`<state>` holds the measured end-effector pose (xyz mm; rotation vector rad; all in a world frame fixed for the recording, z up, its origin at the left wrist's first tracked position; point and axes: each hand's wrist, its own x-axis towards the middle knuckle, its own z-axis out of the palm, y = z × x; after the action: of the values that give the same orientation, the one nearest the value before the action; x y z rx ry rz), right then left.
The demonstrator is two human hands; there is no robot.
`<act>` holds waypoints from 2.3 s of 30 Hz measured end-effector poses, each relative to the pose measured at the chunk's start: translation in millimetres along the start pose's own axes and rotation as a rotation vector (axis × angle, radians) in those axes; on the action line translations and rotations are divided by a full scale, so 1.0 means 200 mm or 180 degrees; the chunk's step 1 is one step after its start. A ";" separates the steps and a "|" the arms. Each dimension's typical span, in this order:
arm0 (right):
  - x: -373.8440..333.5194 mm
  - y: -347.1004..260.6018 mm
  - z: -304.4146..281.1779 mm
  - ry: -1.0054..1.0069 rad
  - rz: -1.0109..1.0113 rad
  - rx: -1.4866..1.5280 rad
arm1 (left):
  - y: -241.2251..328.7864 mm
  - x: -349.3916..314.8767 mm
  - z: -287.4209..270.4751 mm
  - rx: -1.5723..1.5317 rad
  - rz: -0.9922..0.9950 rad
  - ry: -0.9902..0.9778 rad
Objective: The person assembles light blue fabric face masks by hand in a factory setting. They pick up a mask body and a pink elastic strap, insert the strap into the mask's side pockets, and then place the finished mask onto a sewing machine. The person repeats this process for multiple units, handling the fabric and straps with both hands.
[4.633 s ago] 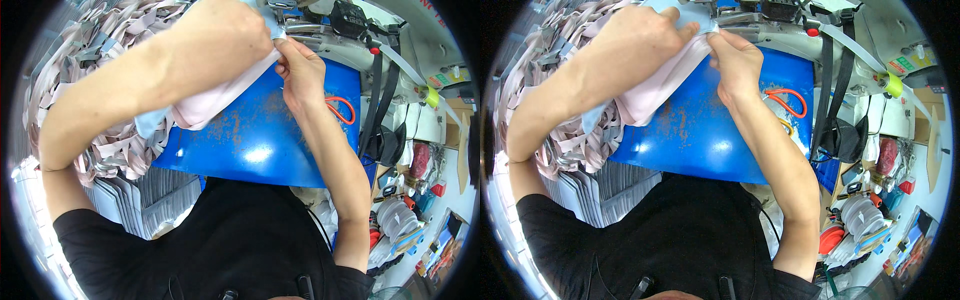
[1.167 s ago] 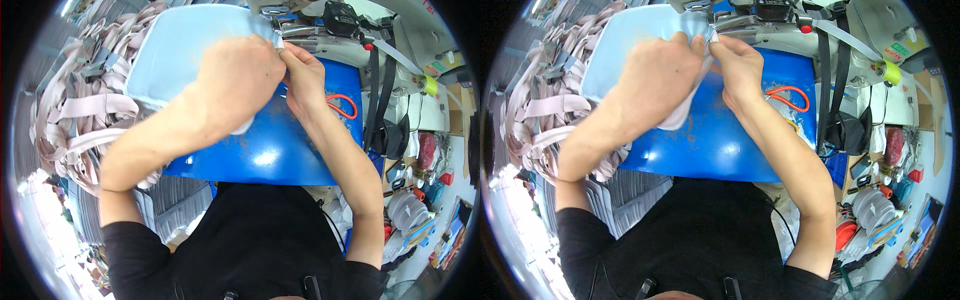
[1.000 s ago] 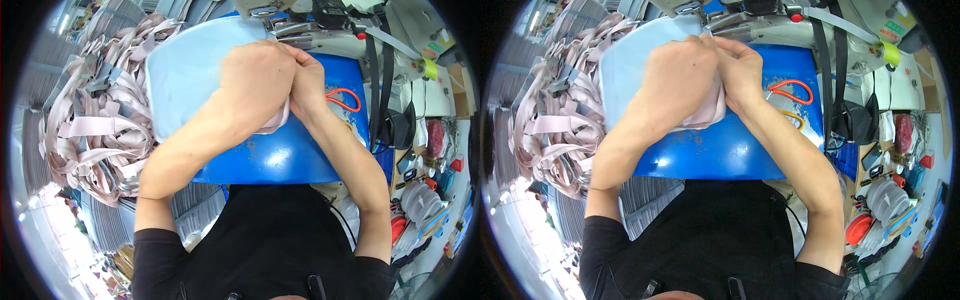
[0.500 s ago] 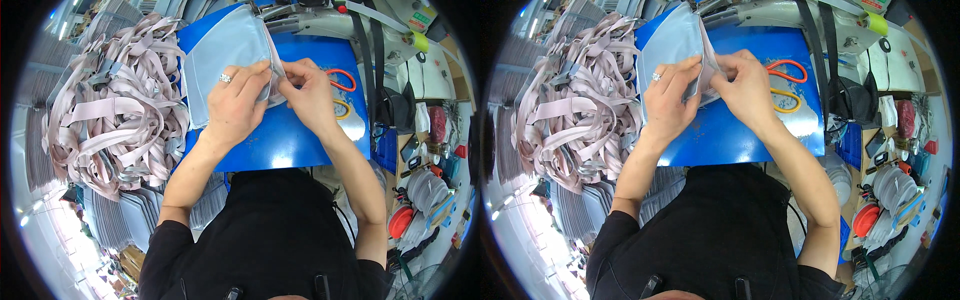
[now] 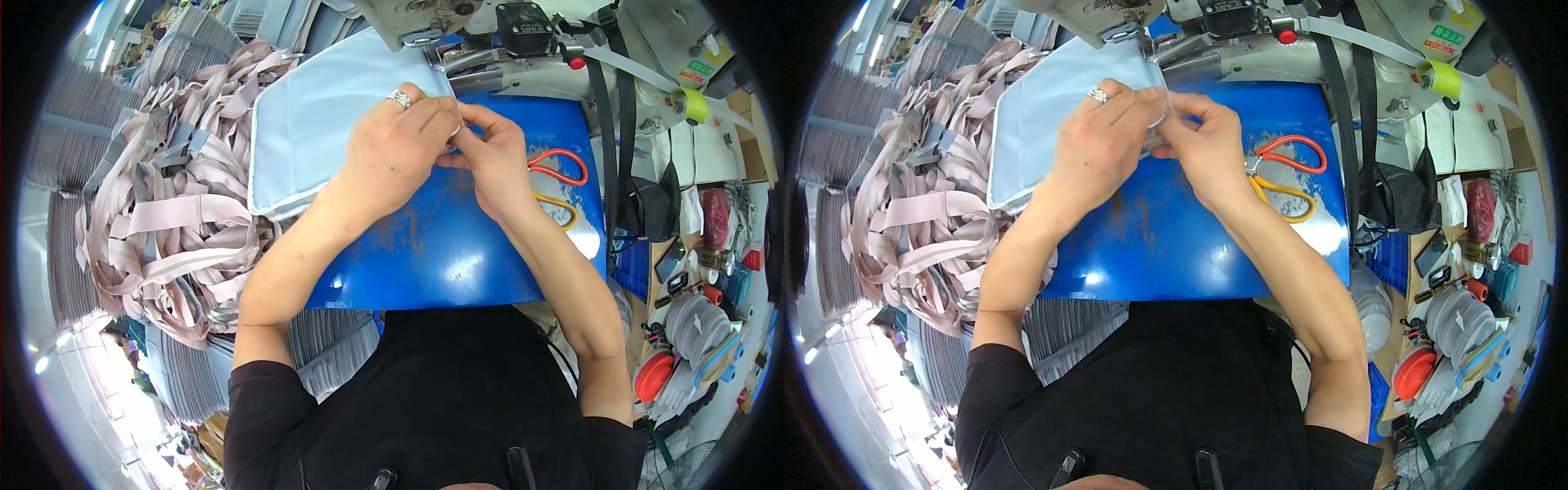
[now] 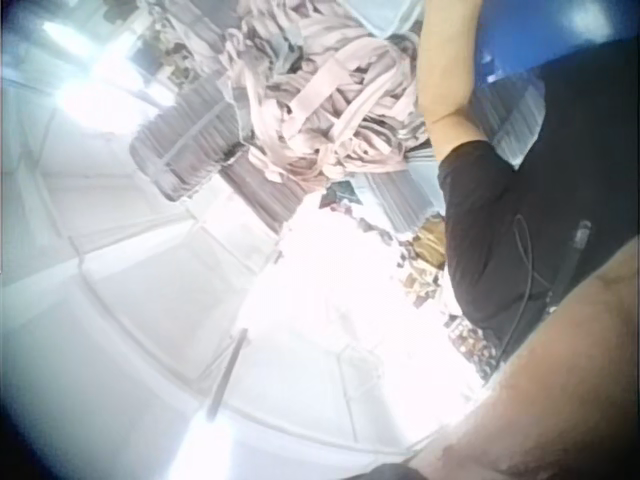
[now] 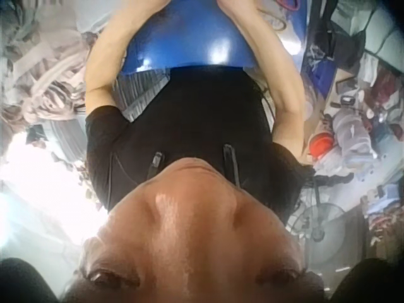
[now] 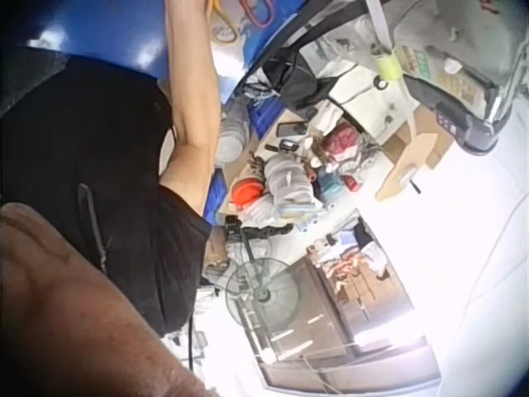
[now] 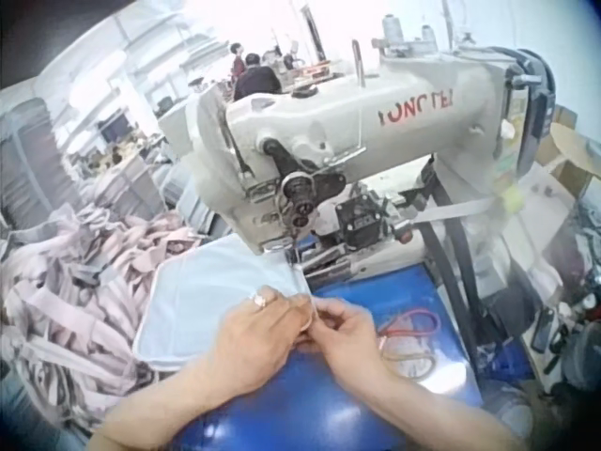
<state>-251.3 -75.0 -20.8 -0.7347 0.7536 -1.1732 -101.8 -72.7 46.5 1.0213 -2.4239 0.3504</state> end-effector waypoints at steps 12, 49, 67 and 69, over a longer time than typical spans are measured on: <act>0.17 0.00 0.07 0.0521 -0.0108 -0.0070 | -0.20 -0.03 -0.15 0.0474 -0.0468 -0.0811; 0.16 -0.13 0.11 0.0603 0.0559 -0.0383 | -0.21 0.28 -0.30 0.0920 0.0691 -0.2083; 0.16 -0.04 0.05 0.0512 0.0287 0.0081 | 0.02 0.16 -0.01 0.0507 -0.0701 -0.1074; 0.15 -0.04 0.04 0.0441 0.0307 0.0066 | 0.04 0.13 0.02 0.0498 -0.0900 -0.0941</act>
<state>-242.5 -105.7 -14.4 -0.5977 0.8816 -1.1508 -125.6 -84.2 56.6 1.5609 -2.4855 0.3121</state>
